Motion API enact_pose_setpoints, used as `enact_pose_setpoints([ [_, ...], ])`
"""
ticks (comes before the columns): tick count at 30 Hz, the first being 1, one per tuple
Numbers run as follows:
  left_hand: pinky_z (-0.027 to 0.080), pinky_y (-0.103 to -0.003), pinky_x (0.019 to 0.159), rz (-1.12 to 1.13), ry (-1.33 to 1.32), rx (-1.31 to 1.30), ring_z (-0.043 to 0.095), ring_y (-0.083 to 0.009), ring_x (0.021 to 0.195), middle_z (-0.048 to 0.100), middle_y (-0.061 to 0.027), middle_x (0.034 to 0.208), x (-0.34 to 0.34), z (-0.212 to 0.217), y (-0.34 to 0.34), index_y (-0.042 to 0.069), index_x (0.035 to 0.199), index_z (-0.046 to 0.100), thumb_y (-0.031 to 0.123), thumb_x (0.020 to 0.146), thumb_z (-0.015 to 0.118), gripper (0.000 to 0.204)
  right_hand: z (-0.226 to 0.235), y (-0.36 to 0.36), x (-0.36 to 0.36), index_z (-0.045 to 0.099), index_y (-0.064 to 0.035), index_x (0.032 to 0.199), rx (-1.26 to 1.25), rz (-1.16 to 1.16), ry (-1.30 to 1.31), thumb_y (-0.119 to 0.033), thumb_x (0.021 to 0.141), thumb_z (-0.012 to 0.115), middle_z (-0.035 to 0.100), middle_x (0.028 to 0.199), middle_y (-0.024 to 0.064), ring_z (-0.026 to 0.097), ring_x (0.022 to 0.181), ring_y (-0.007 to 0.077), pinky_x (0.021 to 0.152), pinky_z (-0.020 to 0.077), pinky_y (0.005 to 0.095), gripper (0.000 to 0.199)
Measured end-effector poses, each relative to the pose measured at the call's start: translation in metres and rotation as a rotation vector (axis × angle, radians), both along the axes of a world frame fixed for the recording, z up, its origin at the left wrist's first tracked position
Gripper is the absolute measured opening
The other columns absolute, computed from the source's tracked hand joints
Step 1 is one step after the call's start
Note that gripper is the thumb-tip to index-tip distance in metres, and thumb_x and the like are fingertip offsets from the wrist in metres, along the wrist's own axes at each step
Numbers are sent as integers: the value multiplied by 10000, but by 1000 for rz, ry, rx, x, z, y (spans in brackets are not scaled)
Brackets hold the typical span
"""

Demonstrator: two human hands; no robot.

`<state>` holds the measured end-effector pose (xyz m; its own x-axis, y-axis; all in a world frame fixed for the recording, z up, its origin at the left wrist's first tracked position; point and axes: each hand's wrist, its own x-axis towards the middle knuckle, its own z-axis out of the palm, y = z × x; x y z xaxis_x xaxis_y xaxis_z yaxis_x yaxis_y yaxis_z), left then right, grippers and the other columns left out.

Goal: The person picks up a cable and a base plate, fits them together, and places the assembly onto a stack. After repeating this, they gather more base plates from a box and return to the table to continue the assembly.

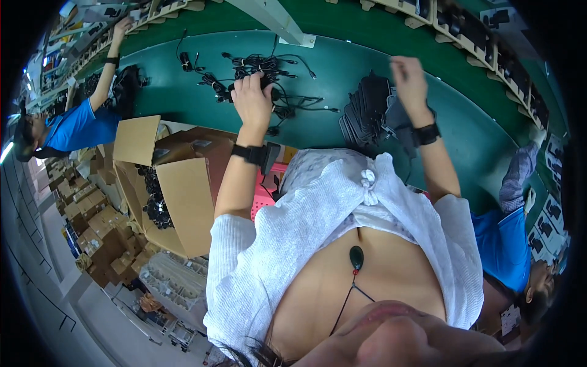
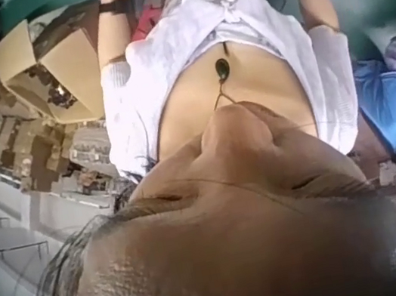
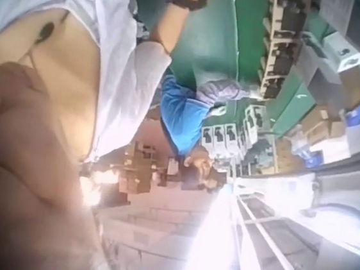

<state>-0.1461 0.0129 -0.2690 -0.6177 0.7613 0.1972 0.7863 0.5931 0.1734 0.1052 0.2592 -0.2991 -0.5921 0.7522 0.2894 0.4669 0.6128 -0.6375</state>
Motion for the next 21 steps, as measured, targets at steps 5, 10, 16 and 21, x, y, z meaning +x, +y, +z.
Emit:
enact_pose_setpoints([
  [5,463,-325,654,-74,-641,348,534,-215,775,576,-88,842,42,39,25,27,974,623,110,722,736,289,50,-68,-49,585,-100,1141,-162,376,105,-129,814,622,535,1039,104,582,803,239,695,475,318,330],
  [10,463,-252,698,-102,-1127,456,544,-120,780,544,-59,915,51,39,42,24,1061,573,140,838,650,262,36,-73,-76,545,-67,1162,-97,632,152,-95,805,615,580,880,122,590,793,302,696,476,344,365],
  [16,454,-226,683,-179,-1549,521,555,-100,747,570,-23,900,81,35,58,35,1258,388,128,944,479,340,43,-63,-63,559,-2,987,-1237,333,444,-60,902,538,631,895,57,600,740,125,667,493,239,105],
  [21,485,-377,623,-310,-958,47,604,-332,703,596,-180,824,89,46,61,34,1280,314,131,843,617,540,44,-40,-37,494,-46,1236,-1080,325,410,-121,942,461,562,1175,51,517,1071,144,938,399,283,305],
])
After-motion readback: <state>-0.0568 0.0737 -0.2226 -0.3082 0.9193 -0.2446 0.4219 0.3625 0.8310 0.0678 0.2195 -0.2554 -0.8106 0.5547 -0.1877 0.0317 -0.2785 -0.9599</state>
